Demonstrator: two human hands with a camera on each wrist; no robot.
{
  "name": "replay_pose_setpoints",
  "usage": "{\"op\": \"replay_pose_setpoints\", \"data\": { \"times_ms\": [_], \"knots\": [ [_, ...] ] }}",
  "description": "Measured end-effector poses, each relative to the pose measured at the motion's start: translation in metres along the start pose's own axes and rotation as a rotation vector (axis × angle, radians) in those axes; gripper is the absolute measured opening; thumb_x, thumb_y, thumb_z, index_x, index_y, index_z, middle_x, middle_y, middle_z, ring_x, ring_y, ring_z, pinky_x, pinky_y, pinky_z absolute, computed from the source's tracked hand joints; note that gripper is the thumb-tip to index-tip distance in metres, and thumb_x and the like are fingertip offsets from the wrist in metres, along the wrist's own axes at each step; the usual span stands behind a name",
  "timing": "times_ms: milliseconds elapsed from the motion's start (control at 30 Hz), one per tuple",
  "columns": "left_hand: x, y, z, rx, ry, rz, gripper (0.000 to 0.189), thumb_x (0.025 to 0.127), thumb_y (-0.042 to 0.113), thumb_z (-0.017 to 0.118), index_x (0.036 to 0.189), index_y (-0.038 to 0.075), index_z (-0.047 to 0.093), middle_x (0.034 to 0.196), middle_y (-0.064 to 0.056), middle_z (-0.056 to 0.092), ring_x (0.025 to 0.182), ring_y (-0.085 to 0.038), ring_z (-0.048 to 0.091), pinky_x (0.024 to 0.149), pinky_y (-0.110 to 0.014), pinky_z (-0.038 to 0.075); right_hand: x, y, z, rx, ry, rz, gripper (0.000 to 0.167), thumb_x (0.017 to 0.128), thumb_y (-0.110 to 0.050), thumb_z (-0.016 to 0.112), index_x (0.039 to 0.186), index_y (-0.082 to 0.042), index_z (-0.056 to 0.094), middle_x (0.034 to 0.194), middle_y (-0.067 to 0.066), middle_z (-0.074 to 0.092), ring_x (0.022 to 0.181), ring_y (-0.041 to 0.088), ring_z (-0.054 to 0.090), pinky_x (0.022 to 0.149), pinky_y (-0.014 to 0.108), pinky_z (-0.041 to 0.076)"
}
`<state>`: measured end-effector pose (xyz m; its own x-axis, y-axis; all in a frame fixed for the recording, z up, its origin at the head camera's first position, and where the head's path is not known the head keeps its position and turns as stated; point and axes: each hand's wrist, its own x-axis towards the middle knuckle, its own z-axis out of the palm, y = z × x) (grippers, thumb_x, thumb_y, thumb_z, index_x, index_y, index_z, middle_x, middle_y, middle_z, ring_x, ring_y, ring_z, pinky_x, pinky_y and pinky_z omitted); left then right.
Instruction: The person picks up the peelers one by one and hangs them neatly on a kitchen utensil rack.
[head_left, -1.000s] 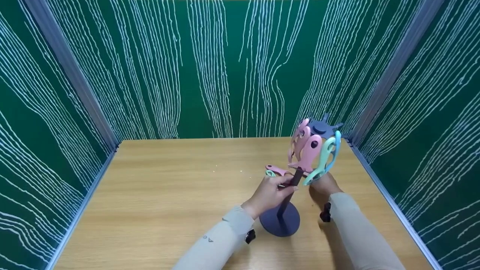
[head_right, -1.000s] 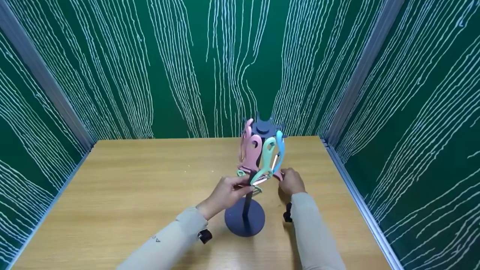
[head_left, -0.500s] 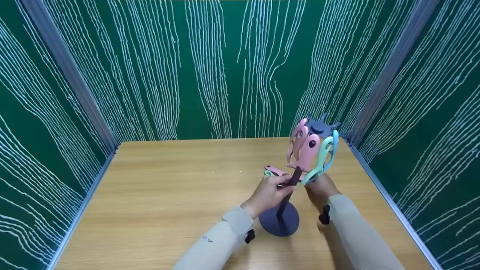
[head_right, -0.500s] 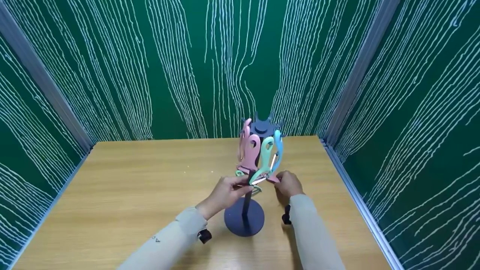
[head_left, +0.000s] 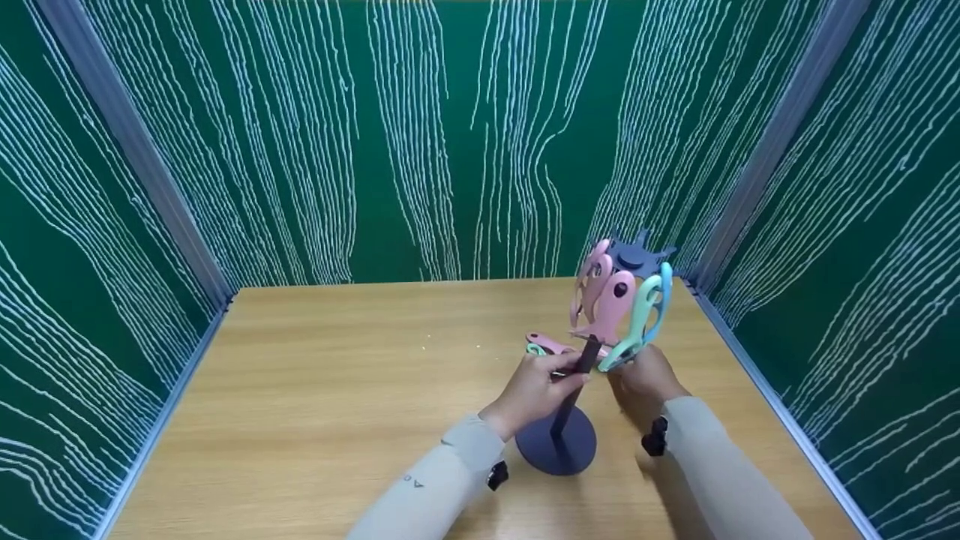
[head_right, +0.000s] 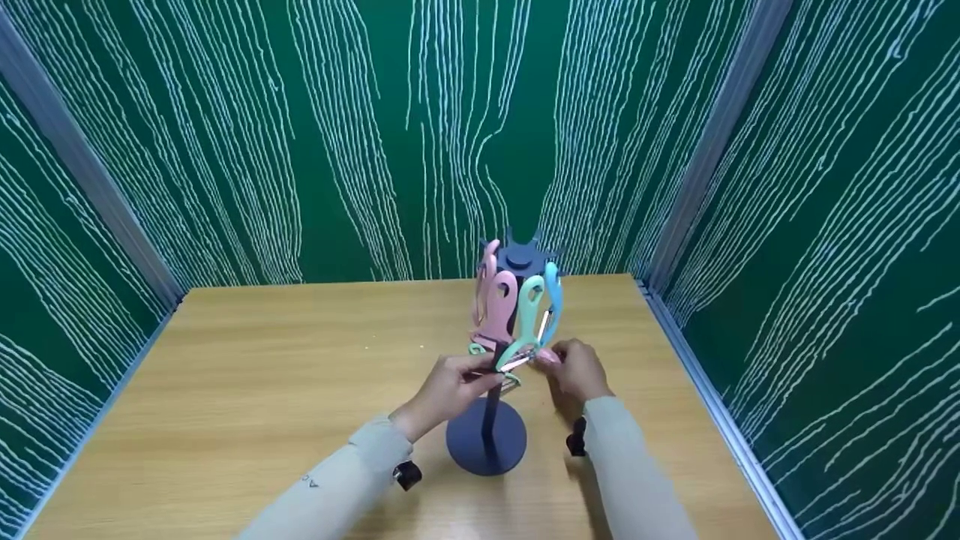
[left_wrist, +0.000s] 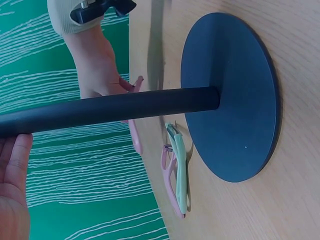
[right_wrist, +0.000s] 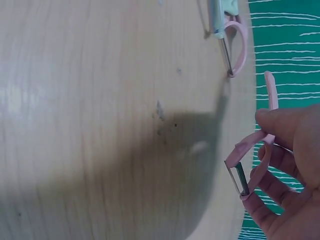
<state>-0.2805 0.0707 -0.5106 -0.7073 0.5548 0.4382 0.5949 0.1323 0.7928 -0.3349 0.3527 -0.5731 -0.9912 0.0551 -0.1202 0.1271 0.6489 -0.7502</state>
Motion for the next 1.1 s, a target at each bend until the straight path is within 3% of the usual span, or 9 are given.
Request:
{"op": "replay_pose_setpoints", "data": {
  "times_ms": [100,267,467,600,733,833,933,1000,1100],
  "knots": [
    [-0.001,0.000,0.000,0.001,-0.002,-0.010,0.033,0.108,0.019,0.070,0.139,0.008,0.074,0.129,-0.011,0.080,0.111,-0.008,0.077,0.095,-0.019,0.061,-0.002,0.001,-0.003,0.009,-0.006,0.000,0.019,0.106,-0.016,0.069,0.125,-0.013,0.069,0.129,0.014,0.068,0.120,0.035,0.060,0.115,0.063,0.045],
    [-0.001,0.001,-0.001,-0.008,-0.005,-0.029,0.036,0.108,0.019,0.070,0.142,0.008,0.072,0.130,-0.010,0.079,0.112,-0.010,0.078,0.094,-0.020,0.061,-0.009,-0.003,-0.007,0.130,-0.013,0.045,0.028,0.106,-0.019,0.070,0.133,-0.015,0.061,0.148,0.014,0.059,0.141,0.038,0.050,0.128,0.072,0.028],
    [0.001,0.001,0.001,-0.006,0.023,-0.002,0.028,0.106,0.013,0.072,0.132,0.002,0.077,0.122,-0.014,0.081,0.105,-0.009,0.078,0.089,-0.016,0.061,-0.014,-0.009,-0.013,0.049,0.072,-0.074,0.021,0.108,-0.008,0.063,0.127,0.000,0.065,0.153,0.031,0.059,0.151,0.051,0.047,0.129,0.069,0.030],
    [0.001,0.000,0.001,0.001,0.023,0.003,0.028,0.106,0.013,0.072,0.131,0.001,0.077,0.121,-0.014,0.081,0.104,-0.009,0.078,0.089,-0.017,0.062,-0.019,-0.014,-0.019,0.076,0.060,-0.048,0.024,0.110,-0.008,0.060,0.131,0.000,0.064,0.160,0.032,0.052,0.156,0.052,0.038,0.130,0.069,0.027],
    [0.001,-0.001,0.001,-0.006,0.014,-0.005,0.030,0.107,0.015,0.071,0.133,0.001,0.075,0.123,-0.013,0.081,0.106,-0.011,0.079,0.091,-0.020,0.063,-0.022,-0.017,-0.024,0.083,0.062,-0.048,0.028,0.110,-0.008,0.059,0.137,0.000,0.061,0.161,0.032,0.050,0.156,0.053,0.038,0.127,0.070,0.032],
    [0.000,-0.001,0.001,-0.010,0.011,-0.007,0.030,0.108,0.016,0.070,0.134,0.002,0.075,0.123,-0.013,0.081,0.107,-0.012,0.079,0.091,-0.021,0.063,-0.025,-0.019,-0.027,0.074,0.091,-0.070,0.028,0.108,-0.005,0.060,0.136,0.000,0.061,0.159,0.033,0.052,0.152,0.054,0.044,0.119,0.065,0.048],
    [0.000,0.000,0.001,-0.010,0.007,-0.004,0.031,0.108,0.016,0.070,0.135,0.002,0.075,0.123,-0.013,0.081,0.106,-0.012,0.079,0.091,-0.020,0.063,-0.028,-0.022,-0.029,0.052,0.134,-0.102,0.025,0.106,-0.004,0.063,0.131,0.000,0.064,0.149,0.032,0.059,0.136,0.051,0.058,0.098,0.050,0.062],
    [-0.001,0.000,0.000,-0.014,0.004,-0.005,0.031,0.108,0.016,0.070,0.135,0.002,0.075,0.123,-0.013,0.081,0.106,-0.012,0.079,0.090,-0.020,0.063,-0.030,-0.024,-0.030,0.034,0.166,-0.130,0.023,0.105,-0.003,0.065,0.127,0.001,0.067,0.138,0.030,0.064,0.121,0.046,0.065,0.085,0.039,0.063],
    [-0.001,0.001,0.000,-0.022,0.001,-0.009,0.032,0.108,0.017,0.070,0.136,0.002,0.074,0.124,-0.013,0.081,0.106,-0.011,0.079,0.090,-0.019,0.062,-0.031,-0.027,-0.033,0.023,0.197,-0.164,0.022,0.102,-0.001,0.065,0.124,0.003,0.069,0.128,0.027,0.067,0.112,0.042,0.065,0.079,0.034,0.060]
  ]
}}
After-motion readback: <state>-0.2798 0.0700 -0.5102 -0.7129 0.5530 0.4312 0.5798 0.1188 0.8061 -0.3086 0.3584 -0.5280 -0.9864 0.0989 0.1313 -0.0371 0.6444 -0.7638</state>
